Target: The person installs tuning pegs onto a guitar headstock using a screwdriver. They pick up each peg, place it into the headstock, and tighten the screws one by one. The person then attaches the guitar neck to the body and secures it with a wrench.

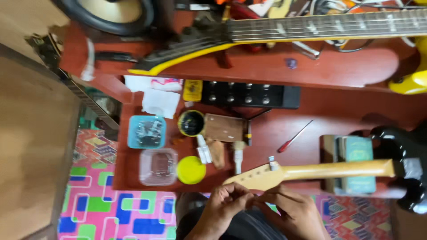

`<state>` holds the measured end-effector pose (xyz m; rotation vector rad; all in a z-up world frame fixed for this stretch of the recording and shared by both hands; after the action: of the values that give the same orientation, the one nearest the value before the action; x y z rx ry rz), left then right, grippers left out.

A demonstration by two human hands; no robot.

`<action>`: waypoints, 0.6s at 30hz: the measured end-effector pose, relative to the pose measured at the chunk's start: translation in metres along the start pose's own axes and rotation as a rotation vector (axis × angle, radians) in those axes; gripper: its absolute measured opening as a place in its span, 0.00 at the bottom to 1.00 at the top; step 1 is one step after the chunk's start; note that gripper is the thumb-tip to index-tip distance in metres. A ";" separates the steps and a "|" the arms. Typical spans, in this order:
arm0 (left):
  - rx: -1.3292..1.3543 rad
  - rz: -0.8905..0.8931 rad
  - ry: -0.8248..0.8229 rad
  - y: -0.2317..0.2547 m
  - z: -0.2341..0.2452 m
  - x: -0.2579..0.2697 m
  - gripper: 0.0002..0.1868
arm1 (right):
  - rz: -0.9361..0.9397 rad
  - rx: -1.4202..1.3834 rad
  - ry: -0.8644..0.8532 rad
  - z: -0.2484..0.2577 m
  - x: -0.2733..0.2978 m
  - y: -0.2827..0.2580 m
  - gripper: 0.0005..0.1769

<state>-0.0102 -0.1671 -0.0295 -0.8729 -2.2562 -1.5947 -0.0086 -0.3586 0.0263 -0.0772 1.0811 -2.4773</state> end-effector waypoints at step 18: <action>-1.241 -0.726 0.492 0.000 -0.066 -0.056 0.19 | -0.182 -0.214 -0.005 0.009 0.002 0.122 0.08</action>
<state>0.0250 -0.2455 -0.0333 0.3028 -1.0800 -3.1210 0.0360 -0.4391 -0.0546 -0.2562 1.3897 -2.5061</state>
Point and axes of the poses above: each hand's wrist, its own x-axis away from the middle knuckle, its own z-axis out of the back of the hand, y = z × x, the point moved 2 cm from there along -x, towards the middle knuckle, and after that the axes turned 4 degrees about -x, right-handed, at the moved point
